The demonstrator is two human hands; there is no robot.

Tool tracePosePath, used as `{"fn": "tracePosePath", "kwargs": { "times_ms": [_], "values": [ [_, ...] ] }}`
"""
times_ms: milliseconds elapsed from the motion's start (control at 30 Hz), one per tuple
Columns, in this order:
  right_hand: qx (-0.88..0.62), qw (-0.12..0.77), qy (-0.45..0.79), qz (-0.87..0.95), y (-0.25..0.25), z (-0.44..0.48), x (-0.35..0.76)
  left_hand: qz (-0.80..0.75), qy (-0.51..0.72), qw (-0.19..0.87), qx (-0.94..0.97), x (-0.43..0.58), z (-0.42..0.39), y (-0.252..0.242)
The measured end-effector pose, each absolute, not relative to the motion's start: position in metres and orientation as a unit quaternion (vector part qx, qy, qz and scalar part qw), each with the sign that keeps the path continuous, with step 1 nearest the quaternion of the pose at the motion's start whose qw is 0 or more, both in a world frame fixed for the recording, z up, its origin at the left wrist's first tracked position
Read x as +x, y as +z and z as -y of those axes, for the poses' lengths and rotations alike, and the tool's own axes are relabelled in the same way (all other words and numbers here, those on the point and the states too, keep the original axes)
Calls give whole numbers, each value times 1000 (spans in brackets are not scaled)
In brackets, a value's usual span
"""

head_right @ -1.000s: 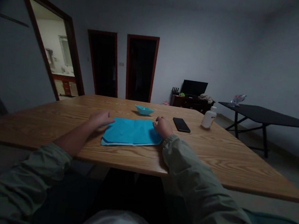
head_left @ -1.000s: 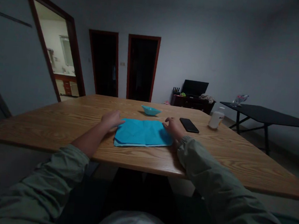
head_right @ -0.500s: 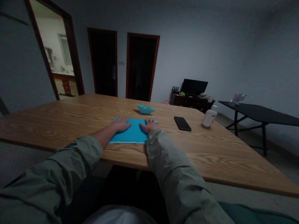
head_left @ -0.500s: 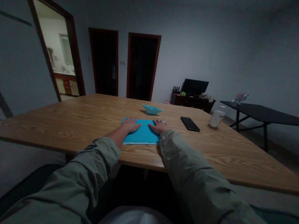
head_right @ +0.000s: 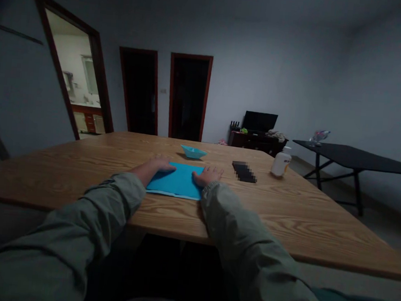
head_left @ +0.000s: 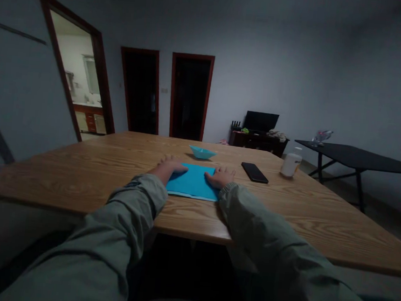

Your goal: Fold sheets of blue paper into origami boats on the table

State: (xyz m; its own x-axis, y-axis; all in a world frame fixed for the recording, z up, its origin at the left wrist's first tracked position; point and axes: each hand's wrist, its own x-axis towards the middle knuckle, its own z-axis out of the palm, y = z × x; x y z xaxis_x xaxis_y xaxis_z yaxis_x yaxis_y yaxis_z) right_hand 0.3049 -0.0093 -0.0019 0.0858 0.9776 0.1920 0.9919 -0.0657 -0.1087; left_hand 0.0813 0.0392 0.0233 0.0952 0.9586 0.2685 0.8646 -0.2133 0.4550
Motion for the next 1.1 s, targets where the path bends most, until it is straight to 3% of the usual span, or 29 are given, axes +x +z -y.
{"fn": "tracePosePath", "kwargs": {
  "times_ms": [233,467,567,667,767,900,1100],
  "values": [
    [-678,169,-50,713,-2,2,321,-608,247,66,751,181,-119,49],
    [-555,323,-13,766,11,4,369,-623,298,78,719,190,-99,43],
    [-499,474,43,725,22,0,375,-567,458,231,644,176,-68,63],
    [-440,570,159,676,37,8,357,-447,533,414,587,156,-22,79],
    [-383,578,250,676,51,26,319,-381,573,462,559,138,19,82],
    [-316,580,298,689,58,46,271,-365,619,446,534,121,38,72],
    [-335,602,243,683,55,53,246,-337,626,399,580,101,42,62]
  ]
}}
